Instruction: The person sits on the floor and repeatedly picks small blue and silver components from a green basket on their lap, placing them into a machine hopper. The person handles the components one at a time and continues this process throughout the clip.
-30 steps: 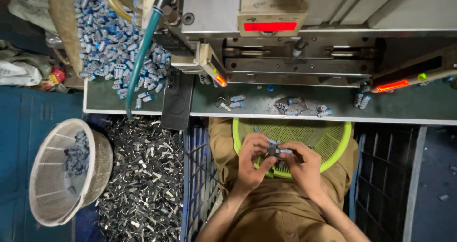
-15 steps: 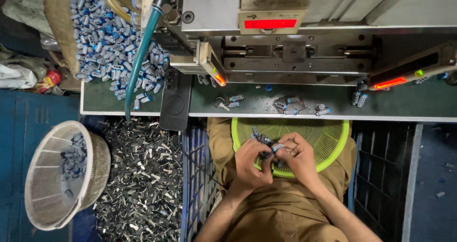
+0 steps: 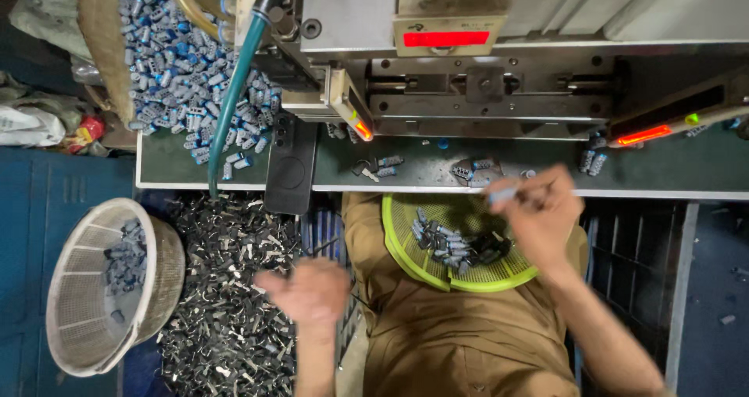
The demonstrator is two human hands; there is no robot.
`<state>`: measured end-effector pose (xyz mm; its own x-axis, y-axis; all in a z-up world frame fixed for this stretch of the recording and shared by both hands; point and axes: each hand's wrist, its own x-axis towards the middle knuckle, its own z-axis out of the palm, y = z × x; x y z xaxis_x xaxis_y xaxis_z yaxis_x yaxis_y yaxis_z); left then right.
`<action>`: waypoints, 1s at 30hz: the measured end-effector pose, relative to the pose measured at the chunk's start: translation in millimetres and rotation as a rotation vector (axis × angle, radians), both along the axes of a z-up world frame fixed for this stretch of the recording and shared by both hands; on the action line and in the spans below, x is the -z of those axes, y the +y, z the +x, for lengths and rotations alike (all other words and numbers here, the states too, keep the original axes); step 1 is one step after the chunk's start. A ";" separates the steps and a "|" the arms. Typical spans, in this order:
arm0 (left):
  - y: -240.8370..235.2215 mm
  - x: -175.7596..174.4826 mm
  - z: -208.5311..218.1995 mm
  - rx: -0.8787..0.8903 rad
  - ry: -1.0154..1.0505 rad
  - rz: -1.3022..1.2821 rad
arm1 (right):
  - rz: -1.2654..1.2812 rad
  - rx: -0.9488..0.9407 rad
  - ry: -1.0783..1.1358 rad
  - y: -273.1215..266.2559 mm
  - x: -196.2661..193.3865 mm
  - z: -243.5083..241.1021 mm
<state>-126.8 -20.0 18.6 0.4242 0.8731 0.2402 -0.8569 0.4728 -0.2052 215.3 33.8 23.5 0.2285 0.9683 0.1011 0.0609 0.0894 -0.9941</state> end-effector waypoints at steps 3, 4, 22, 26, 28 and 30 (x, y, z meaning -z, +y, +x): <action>-16.3 13.1 33.4 -0.126 0.994 0.060 | 0.425 -0.011 -0.232 48.4 -46.0 3.6; -15.7 17.5 46.6 -0.092 1.042 0.128 | 0.527 0.024 -0.438 63.7 -61.5 4.0; 10.2 -14.0 95.7 -0.032 1.796 0.587 | 0.692 0.152 -1.016 41.4 -137.0 0.4; 12.0 -6.9 106.1 -0.253 1.916 0.893 | 0.560 0.527 -1.037 9.4 -107.7 72.3; 11.4 -0.4 112.9 -0.318 2.023 0.989 | 0.300 0.509 -1.142 11.4 -100.0 104.2; 8.7 7.4 121.9 -0.357 2.139 1.102 | 0.171 0.405 -1.185 9.8 -105.3 116.5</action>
